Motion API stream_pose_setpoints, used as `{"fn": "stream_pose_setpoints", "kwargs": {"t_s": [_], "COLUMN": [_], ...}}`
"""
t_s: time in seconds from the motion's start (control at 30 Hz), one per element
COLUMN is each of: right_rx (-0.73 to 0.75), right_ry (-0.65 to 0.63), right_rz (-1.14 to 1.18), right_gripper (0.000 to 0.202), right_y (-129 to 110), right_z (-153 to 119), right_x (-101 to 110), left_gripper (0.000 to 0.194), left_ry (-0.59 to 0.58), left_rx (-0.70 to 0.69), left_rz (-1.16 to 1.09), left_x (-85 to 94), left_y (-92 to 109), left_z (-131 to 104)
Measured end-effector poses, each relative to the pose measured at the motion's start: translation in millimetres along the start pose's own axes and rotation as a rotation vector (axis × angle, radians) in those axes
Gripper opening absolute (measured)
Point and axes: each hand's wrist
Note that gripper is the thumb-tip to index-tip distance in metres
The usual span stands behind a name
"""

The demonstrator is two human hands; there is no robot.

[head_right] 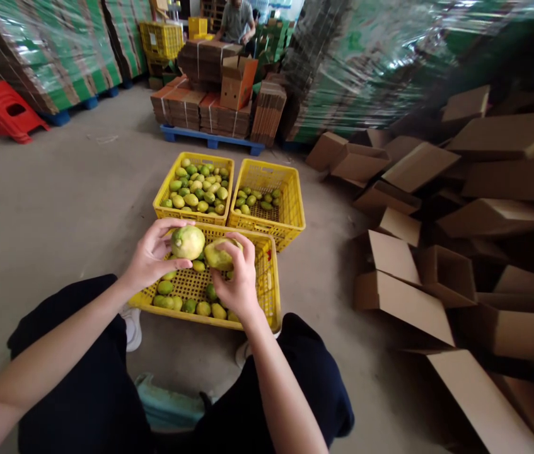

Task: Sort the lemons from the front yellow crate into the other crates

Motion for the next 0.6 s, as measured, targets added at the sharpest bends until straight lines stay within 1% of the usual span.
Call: {"fn": "stream_pose_setpoints", "kwargs": {"t_s": [0.07, 0.17, 0.23, 0.27, 0.3, 0.33, 0.43, 0.5, 0.53, 0.57, 0.6], "right_rx": [0.083, 0.107, 0.032, -0.054, -0.176, -0.335, -0.915, -1.244, -1.361, -1.442, -1.493], "right_ry": [0.028, 0.056, 0.051, 0.042, 0.029, 0.013, -0.049, -0.015, 0.025, 0.075, 0.123], "right_rz": [-0.08, -0.053, 0.066, 0.169, 0.303, 0.462, 0.921, 1.085, 1.124, 1.145, 1.154], "right_gripper": [0.045, 0.046, 0.048, 0.05, 0.051, 0.049, 0.032, 0.025, 0.021, 0.019, 0.018], "right_y": [-0.1, -1.4, -2.7, -3.1, -3.0, -2.1, 5.6, 13.3, 16.9, 19.8, 21.9], "right_z": [-2.0, -4.6, -5.4, -5.6, -5.7, -5.8, -5.8, -5.6, -5.3, -4.9, -4.1], "right_x": [0.6, -0.1, -0.5, -0.8, -1.3, -2.3, -8.3, -13.6, -15.8, -17.4, -18.1], "left_gripper": [0.06, 0.057, 0.058, 0.059, 0.06, 0.059, 0.056, 0.061, 0.062, 0.062, 0.061], "left_ry": [-0.045, -0.108, -0.12, -0.122, -0.126, -0.137, -0.153, -0.097, -0.054, -0.014, 0.02], "left_rx": [-0.062, -0.152, -0.134, -0.087, -0.011, 0.098, 0.545, 0.832, 0.943, 1.029, 1.091], "left_rz": [0.119, 0.26, 0.304, 0.298, 0.268, 0.213, -0.053, -0.232, -0.309, -0.371, -0.422], "left_x": [3.7, 9.6, 12.4, 13.3, 13.6, 13.3, 8.7, 4.5, 2.8, 1.6, 0.9], "left_y": [-3.7, -9.9, -11.6, -12.2, -13.2, -15.3, -31.1, -48.8, -58.7, -68.7, -78.5], "left_z": [-0.9, -0.4, 0.0, 0.2, 0.3, 0.5, 1.6, 2.6, 2.9, 2.6, 1.5]}}
Point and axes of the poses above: each hand's wrist, its own z-axis towards the middle knuckle, its own x-axis out of the back of the hand, y = z × x, and after that the axes turned 8 degrees about -y, right-handed
